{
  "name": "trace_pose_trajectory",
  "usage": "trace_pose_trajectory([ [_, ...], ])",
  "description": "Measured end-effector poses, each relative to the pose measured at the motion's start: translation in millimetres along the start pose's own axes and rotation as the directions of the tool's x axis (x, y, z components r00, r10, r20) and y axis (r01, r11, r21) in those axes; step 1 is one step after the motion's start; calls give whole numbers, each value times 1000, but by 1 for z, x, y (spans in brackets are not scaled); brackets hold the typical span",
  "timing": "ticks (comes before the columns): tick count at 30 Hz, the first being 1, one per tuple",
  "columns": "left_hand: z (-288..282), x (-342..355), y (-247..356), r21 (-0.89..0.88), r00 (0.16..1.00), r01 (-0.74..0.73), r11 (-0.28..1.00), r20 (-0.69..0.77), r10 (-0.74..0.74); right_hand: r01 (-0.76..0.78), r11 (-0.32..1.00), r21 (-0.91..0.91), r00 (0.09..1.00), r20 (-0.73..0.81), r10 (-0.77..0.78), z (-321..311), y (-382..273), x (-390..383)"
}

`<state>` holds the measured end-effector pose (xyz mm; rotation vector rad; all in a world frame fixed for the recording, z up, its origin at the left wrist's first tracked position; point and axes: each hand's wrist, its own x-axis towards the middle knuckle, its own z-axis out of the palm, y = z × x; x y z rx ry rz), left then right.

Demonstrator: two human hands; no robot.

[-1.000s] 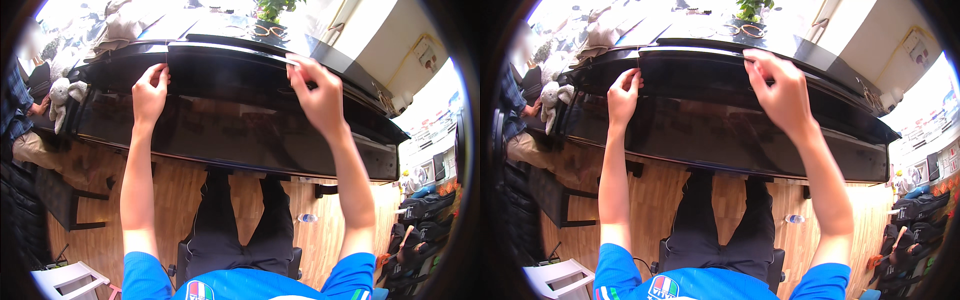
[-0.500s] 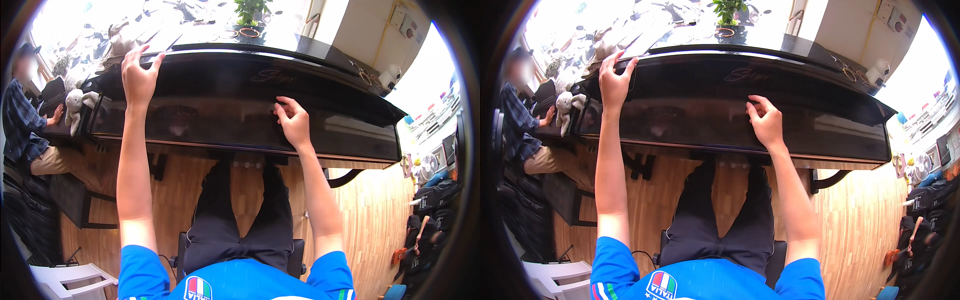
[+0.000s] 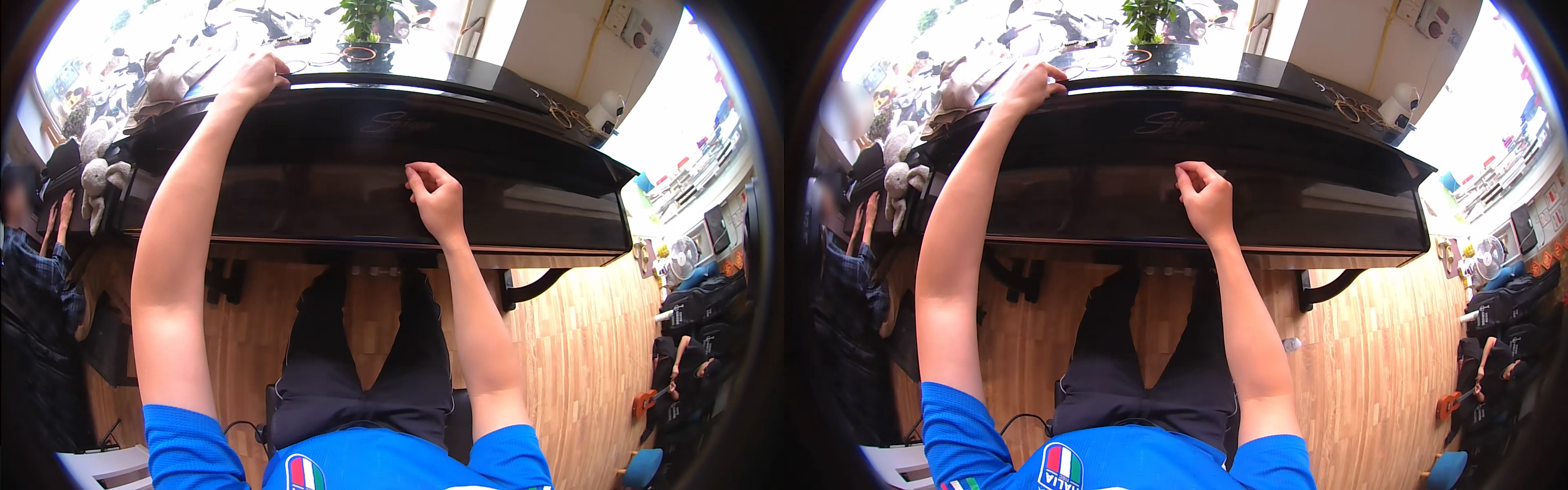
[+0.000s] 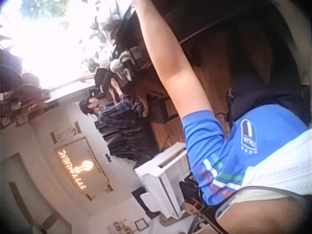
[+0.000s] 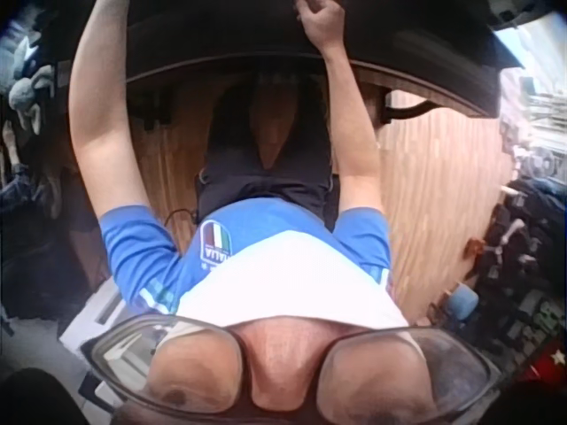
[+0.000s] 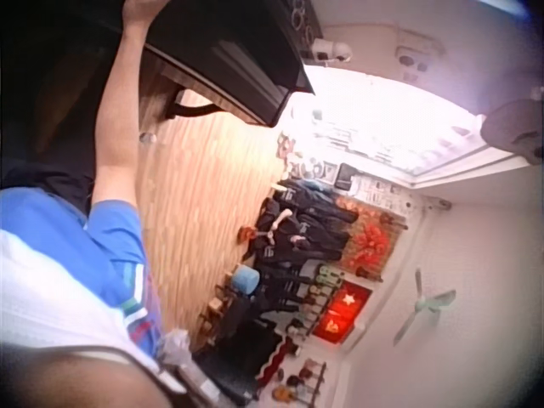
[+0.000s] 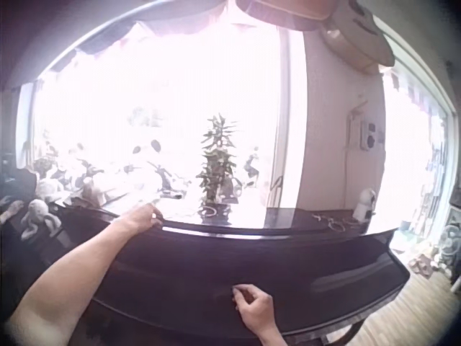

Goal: The person manipulates a thin copper wire by hand, bending and twisting it into a circular loop. They repeatedly adjust the shape and size of the loop, occasionally placing it on the piano surface and picking it up again.

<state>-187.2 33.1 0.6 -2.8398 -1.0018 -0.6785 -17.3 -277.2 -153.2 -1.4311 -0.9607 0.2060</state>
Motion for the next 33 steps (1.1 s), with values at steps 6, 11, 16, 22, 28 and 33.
trace_pose_trajectory([
  [6,-13,-21,-2,-137,975,25,990,-215,-54,-5,1000,-10,1000,2,6,5,-4,-2],
  [11,3,-71,40,-801,961,-191,568,-270,-56,-18,1000,-14,1000,-20,18,4,-6,-2],
  [16,59,-126,102,-982,985,162,94,155,-79,-68,997,24,998,-1,68,9,-8,5],
  [22,99,-136,127,-987,985,140,81,130,-111,-122,976,179,979,187,88,19,-22,17],
  [28,99,-143,122,-990,991,125,72,121,-56,-116,959,260,989,121,87,22,-12,13],
  [33,100,-145,123,-986,993,115,119,112,-33,-124,951,282,989,114,96,21,-14,5],
])
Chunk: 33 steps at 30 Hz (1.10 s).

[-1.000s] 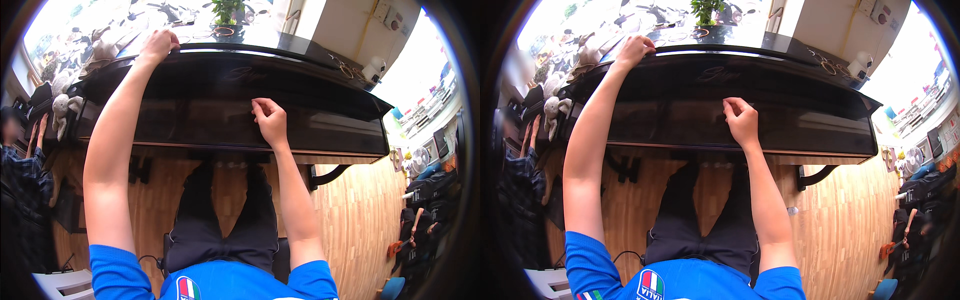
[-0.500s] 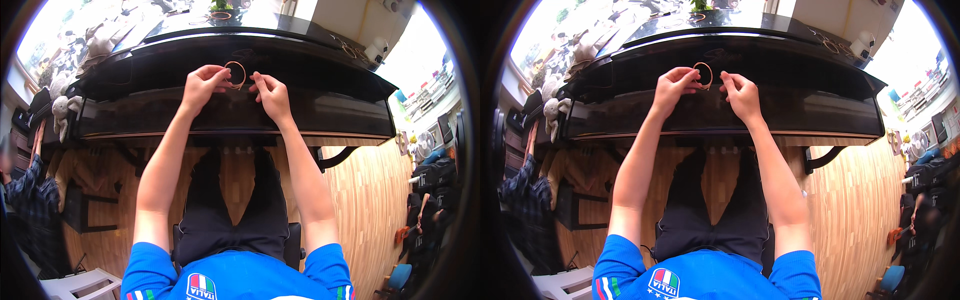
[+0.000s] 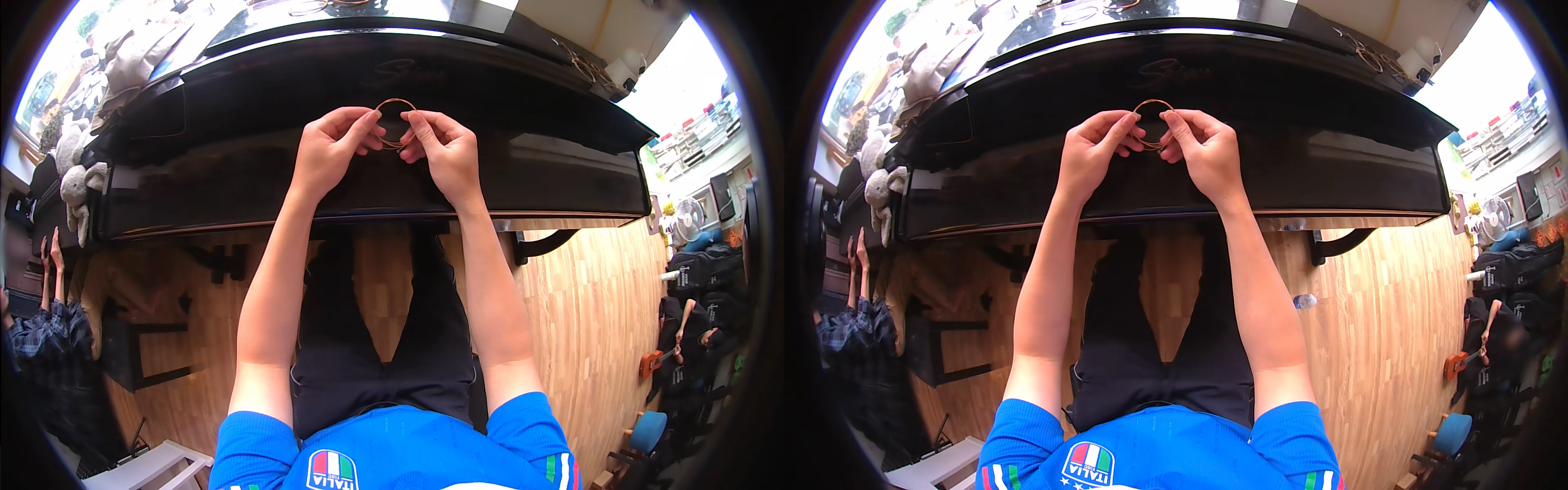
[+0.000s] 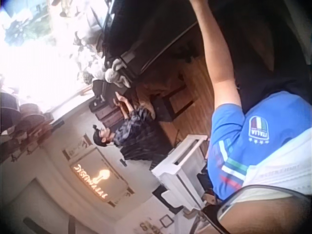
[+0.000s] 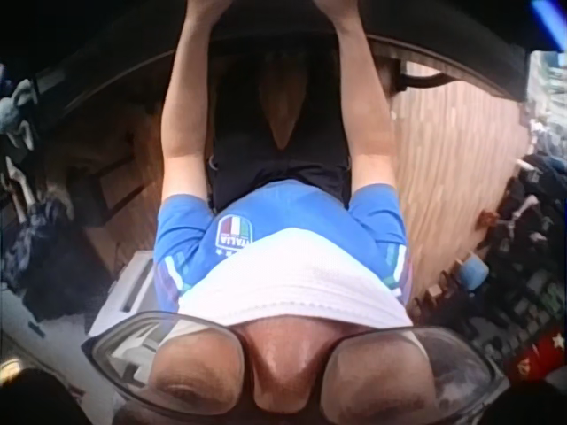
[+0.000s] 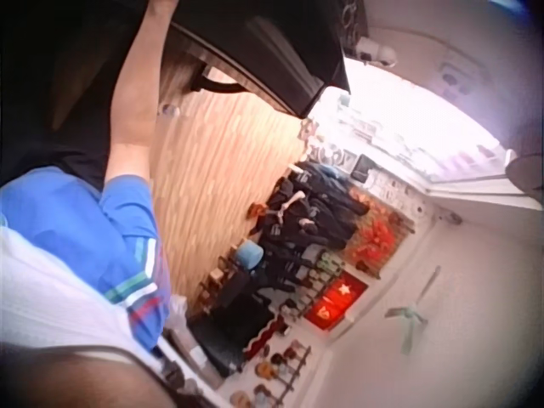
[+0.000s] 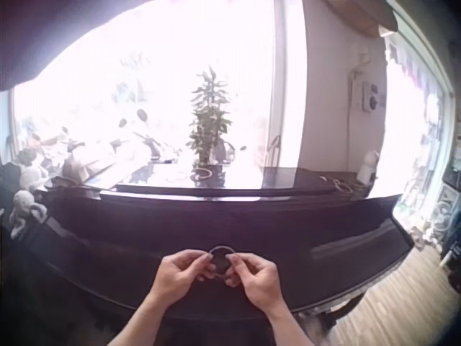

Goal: The person manipulates a thin copper wire by hand, bending and twisting it into a circular loop. They repeatedly adjust the shape and size of the loop, occasionally placing it on the piano surface and picking it up again.

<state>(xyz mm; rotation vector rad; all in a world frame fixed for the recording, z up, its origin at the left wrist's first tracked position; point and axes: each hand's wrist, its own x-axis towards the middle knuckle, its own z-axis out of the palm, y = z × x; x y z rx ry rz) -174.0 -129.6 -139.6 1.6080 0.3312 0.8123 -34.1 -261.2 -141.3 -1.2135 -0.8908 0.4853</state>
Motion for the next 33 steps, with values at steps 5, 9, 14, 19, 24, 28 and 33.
trace_pose_trajectory([
  [5,0,-3,0,19,1000,-25,1000,-1,25,26,1000,4,1000,-2,-26,0,1,1],
  [9,3,-1,1,-22,998,-47,999,29,47,18,1000,-19,1000,-2,-18,-5,-4,0],
  [14,-2,-5,2,-66,996,-35,997,83,40,5,1000,9,999,-47,-4,0,-1,1],
  [19,-1,-5,4,-17,985,-60,998,161,62,17,999,38,997,-80,-14,-3,1,1],
  [24,-2,-6,4,33,982,-66,997,179,59,35,999,42,996,-80,-31,-3,3,1],
  [28,-2,-6,6,58,984,-54,997,175,43,27,998,52,997,-79,-23,-3,2,2],
  [33,-1,-5,4,71,983,-63,995,179,50,28,998,51,997,-69,-25,-4,0,1],
])
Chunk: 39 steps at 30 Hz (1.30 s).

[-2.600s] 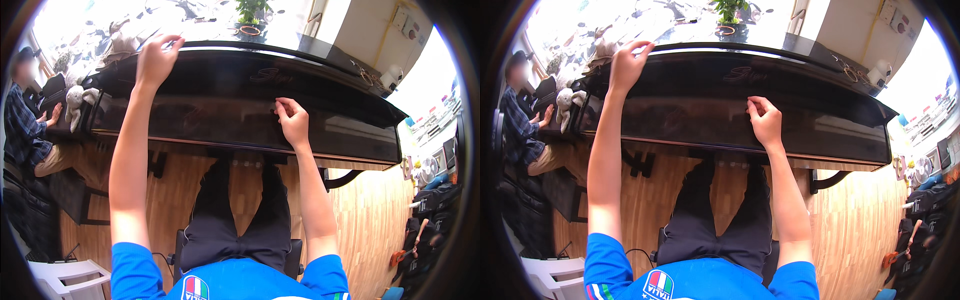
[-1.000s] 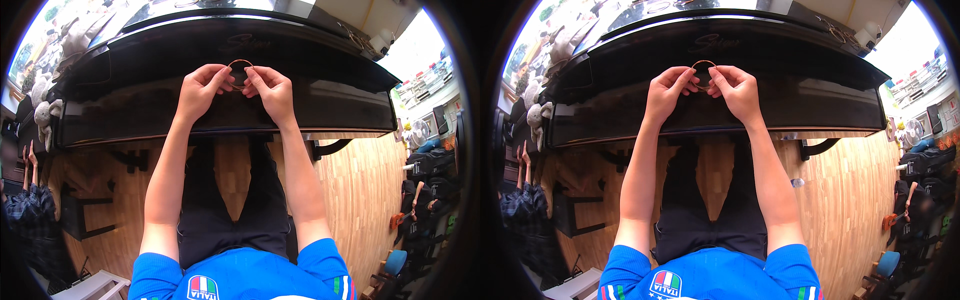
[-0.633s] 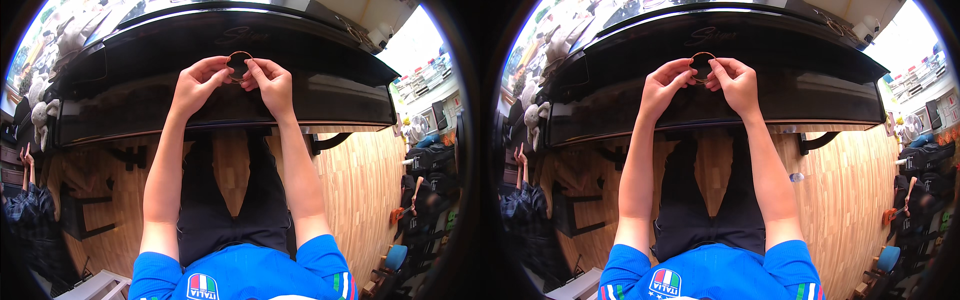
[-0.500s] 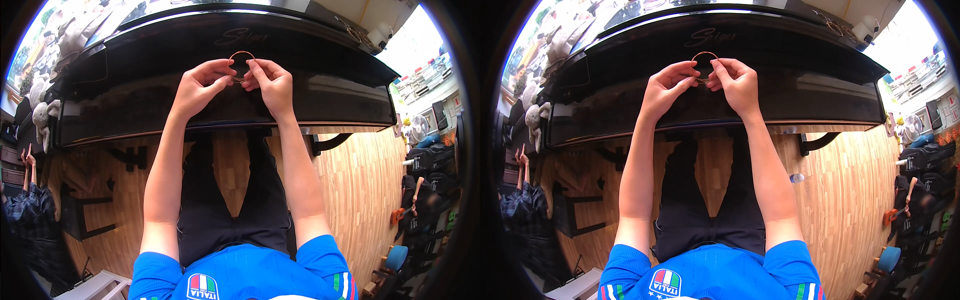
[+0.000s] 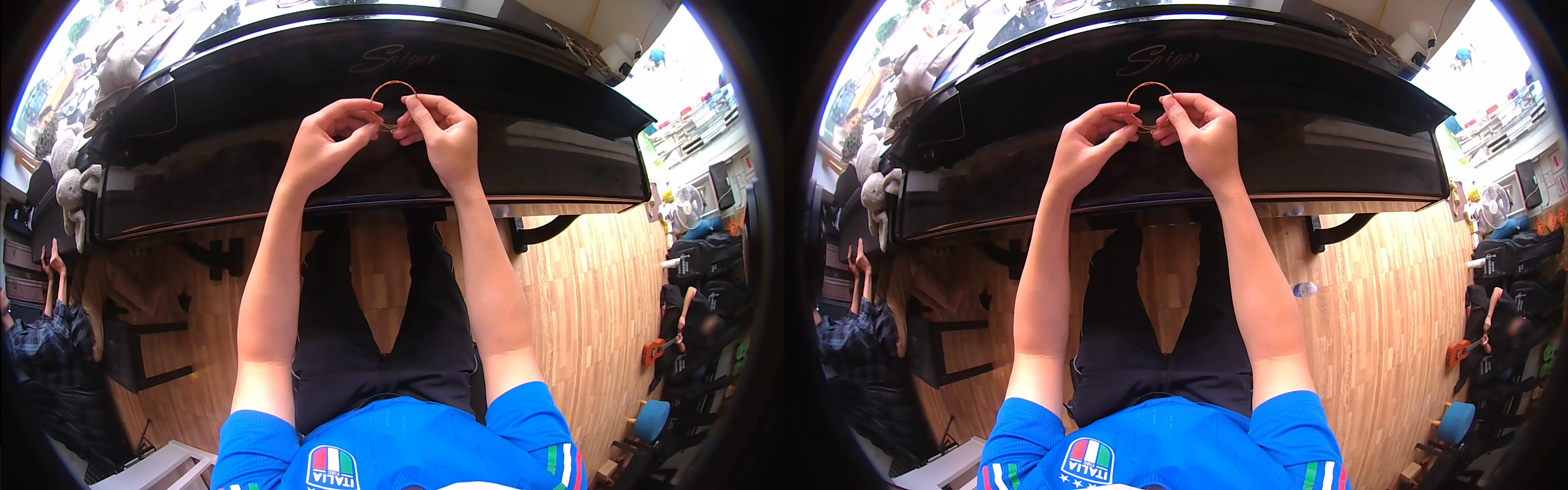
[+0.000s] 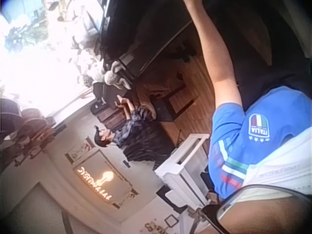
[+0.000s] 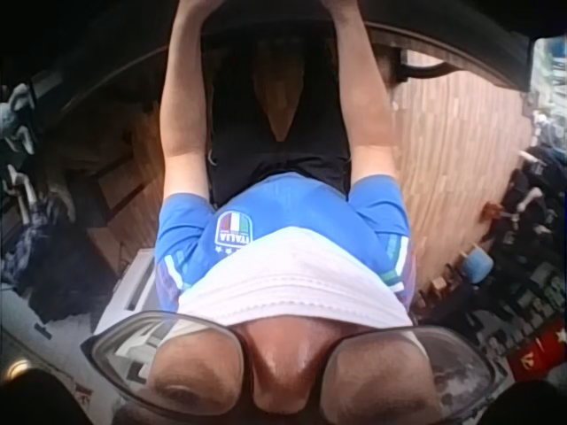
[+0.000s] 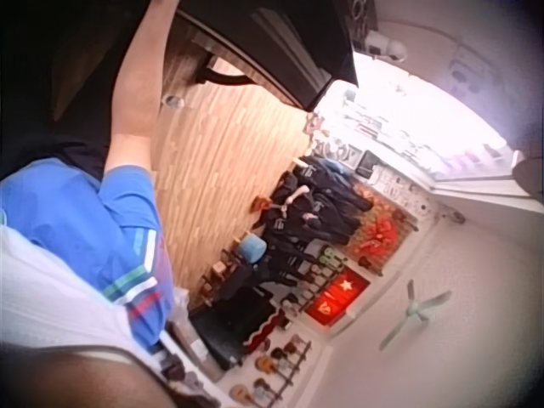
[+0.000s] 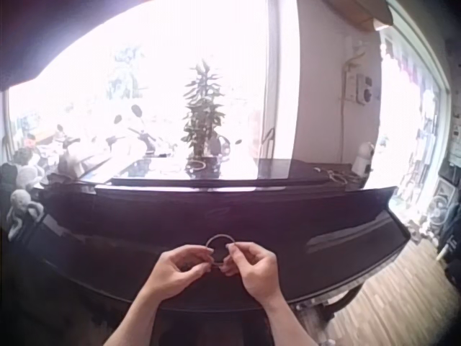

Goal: The person manipulates a thin copper wire by hand, bending and twisting it into a circular loop. They repeatedly adjust the shape and size of the loop, occasionally placing it on the piano surface and picking it up again.

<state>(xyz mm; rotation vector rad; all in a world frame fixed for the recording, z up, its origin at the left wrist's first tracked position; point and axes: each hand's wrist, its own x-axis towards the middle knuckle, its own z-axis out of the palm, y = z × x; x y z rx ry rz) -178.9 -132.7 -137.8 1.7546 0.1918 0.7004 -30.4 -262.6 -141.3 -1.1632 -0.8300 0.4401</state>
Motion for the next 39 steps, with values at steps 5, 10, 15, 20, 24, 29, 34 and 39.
trace_pose_trajectory([
  [5,1,0,-1,13,1000,-10,1000,-25,11,9,1000,-4,1000,17,-9,0,2,0],
  [10,3,1,-6,0,997,-31,1000,-76,31,7,999,-33,1000,29,-6,-1,0,-1],
  [15,2,1,-6,-46,995,-26,999,-102,21,24,1000,-12,999,30,-23,1,0,-1],
  [20,1,0,-5,-36,993,8,999,-117,-12,29,1000,11,999,16,-29,1,0,-1],
  [24,2,0,-3,-45,992,-2,999,-130,-3,31,999,9,999,4,-31,1,-1,-1],
  [29,0,1,-4,-34,986,-7,999,-169,1,27,1000,8,1000,-1,-27,1,2,-1],
  [34,2,0,-4,-45,981,-6,999,-192,-3,21,1000,1,1000,-3,-21,1,1,-3],
  [39,3,0,-3,-29,981,-3,1000,-193,-3,25,1000,4,1000,2,-25,1,0,-2],
])
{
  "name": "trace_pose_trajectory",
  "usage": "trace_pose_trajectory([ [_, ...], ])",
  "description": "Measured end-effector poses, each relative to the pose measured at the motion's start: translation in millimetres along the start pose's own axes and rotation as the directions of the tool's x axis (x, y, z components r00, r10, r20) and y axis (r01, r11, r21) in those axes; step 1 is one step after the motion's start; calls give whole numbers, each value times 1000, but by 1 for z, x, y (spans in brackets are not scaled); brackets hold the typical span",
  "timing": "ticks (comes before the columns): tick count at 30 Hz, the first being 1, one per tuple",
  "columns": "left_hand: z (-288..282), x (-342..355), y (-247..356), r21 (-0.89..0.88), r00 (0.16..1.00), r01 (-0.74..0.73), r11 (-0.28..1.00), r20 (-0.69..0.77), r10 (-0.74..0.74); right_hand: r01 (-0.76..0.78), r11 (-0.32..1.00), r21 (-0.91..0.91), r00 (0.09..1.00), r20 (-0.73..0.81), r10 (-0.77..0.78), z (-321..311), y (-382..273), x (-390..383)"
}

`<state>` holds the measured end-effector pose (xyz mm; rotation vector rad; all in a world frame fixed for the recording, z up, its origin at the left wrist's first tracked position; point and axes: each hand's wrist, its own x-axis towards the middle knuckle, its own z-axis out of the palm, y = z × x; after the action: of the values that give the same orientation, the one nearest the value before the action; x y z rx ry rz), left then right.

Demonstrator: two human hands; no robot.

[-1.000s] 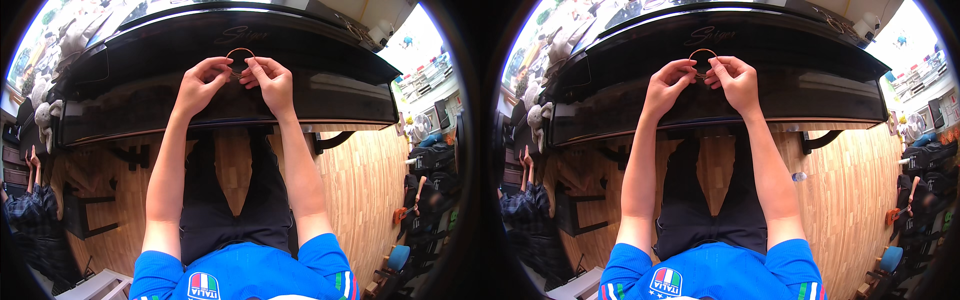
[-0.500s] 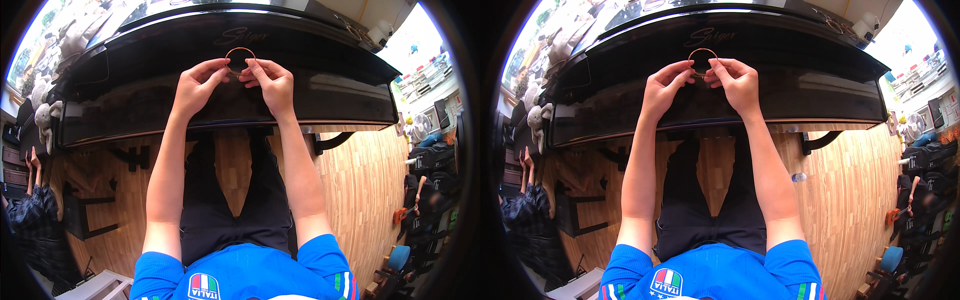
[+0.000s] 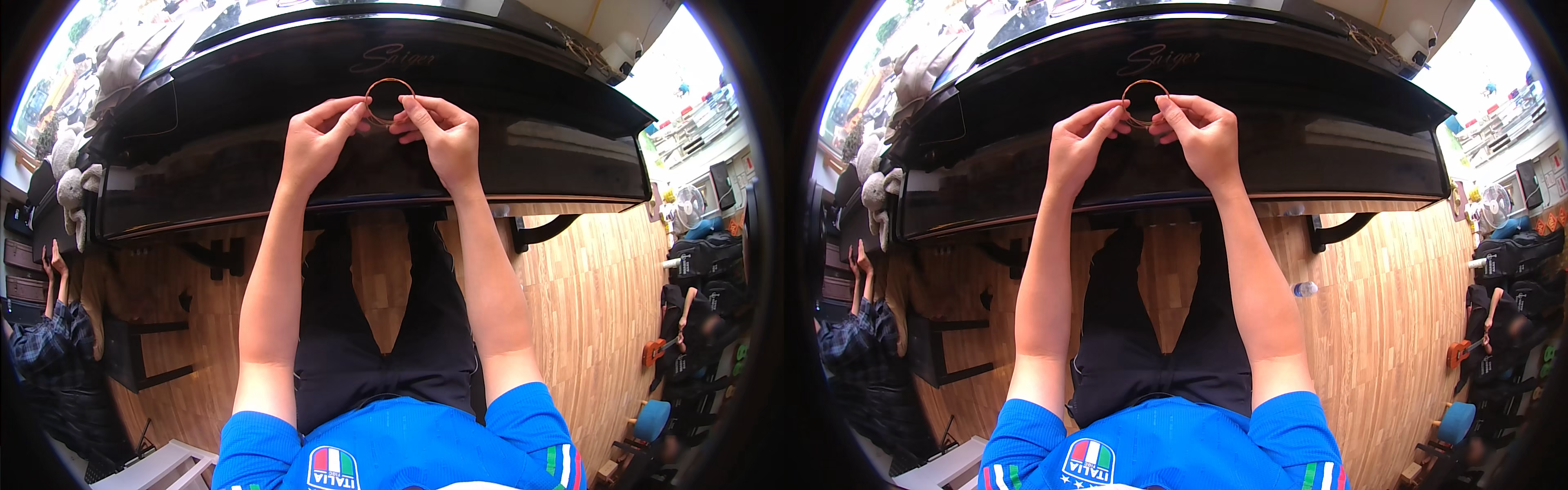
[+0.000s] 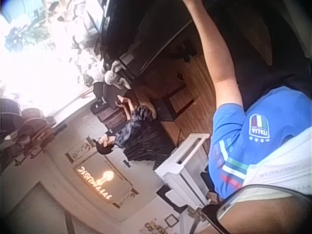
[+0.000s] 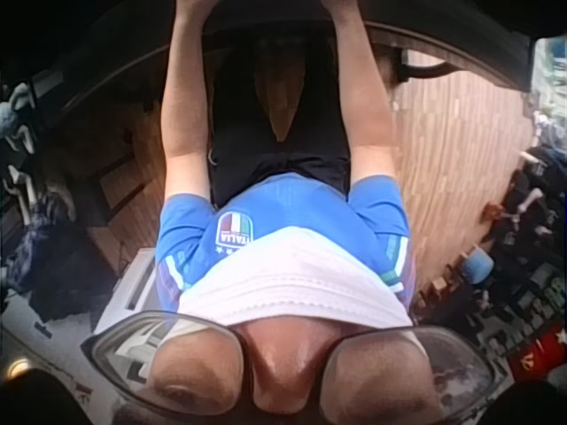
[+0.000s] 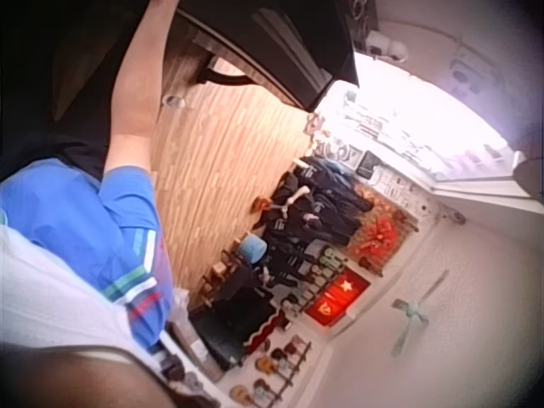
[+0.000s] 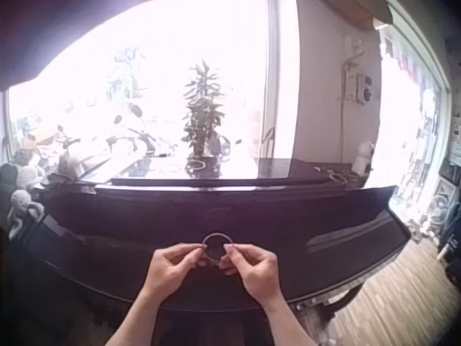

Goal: The person manipulates a thin copper wire by hand, bending and twisting it into a circular loop. They repeatedly adjust the shape and size of the loop, occasionally placing it on the piano surface and picking it up again.

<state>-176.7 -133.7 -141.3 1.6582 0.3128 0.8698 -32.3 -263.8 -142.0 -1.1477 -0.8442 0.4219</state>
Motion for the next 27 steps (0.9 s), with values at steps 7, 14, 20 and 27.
trace_pose_trajectory([
  [7,0,-1,0,-1,1000,-5,1000,7,5,-3,1000,-5,1000,2,3,0,0,-1],
  [14,-2,0,-3,14,1000,-4,1000,11,4,10,1000,-16,999,32,-9,1,0,-2],
  [20,-1,1,-3,4,1000,3,1000,-5,-3,20,1000,-17,999,49,-19,1,-1,-2],
  [27,-2,0,-2,4,1000,-1,1000,24,1,18,1000,-10,998,54,-18,0,0,-1],
])
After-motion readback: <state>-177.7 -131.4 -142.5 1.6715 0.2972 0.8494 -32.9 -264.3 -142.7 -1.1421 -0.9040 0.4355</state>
